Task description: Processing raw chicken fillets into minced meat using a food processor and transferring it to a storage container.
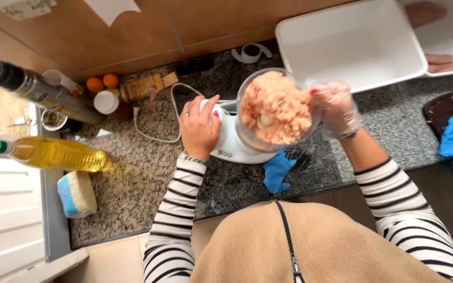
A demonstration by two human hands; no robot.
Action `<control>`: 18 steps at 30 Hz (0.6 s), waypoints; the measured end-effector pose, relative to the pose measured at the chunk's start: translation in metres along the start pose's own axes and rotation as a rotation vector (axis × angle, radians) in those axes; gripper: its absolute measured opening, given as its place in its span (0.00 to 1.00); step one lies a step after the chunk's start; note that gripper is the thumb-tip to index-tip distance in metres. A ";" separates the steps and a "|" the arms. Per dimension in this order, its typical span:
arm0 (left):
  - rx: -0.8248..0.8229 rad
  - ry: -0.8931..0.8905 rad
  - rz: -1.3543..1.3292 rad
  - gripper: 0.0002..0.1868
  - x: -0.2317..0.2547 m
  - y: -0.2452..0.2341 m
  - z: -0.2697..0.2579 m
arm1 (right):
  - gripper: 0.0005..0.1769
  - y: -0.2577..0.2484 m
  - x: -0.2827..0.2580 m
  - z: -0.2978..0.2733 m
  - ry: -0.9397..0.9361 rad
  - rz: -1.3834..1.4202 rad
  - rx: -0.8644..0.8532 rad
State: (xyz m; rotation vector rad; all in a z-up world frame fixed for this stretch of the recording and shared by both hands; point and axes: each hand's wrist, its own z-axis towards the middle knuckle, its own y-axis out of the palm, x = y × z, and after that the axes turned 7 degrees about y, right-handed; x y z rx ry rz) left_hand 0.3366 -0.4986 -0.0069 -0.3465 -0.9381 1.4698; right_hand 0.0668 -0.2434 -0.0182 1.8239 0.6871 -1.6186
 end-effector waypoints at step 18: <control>-0.173 -0.152 -0.013 0.18 0.005 0.002 0.012 | 0.28 -0.202 -0.080 0.035 -0.394 -1.064 0.533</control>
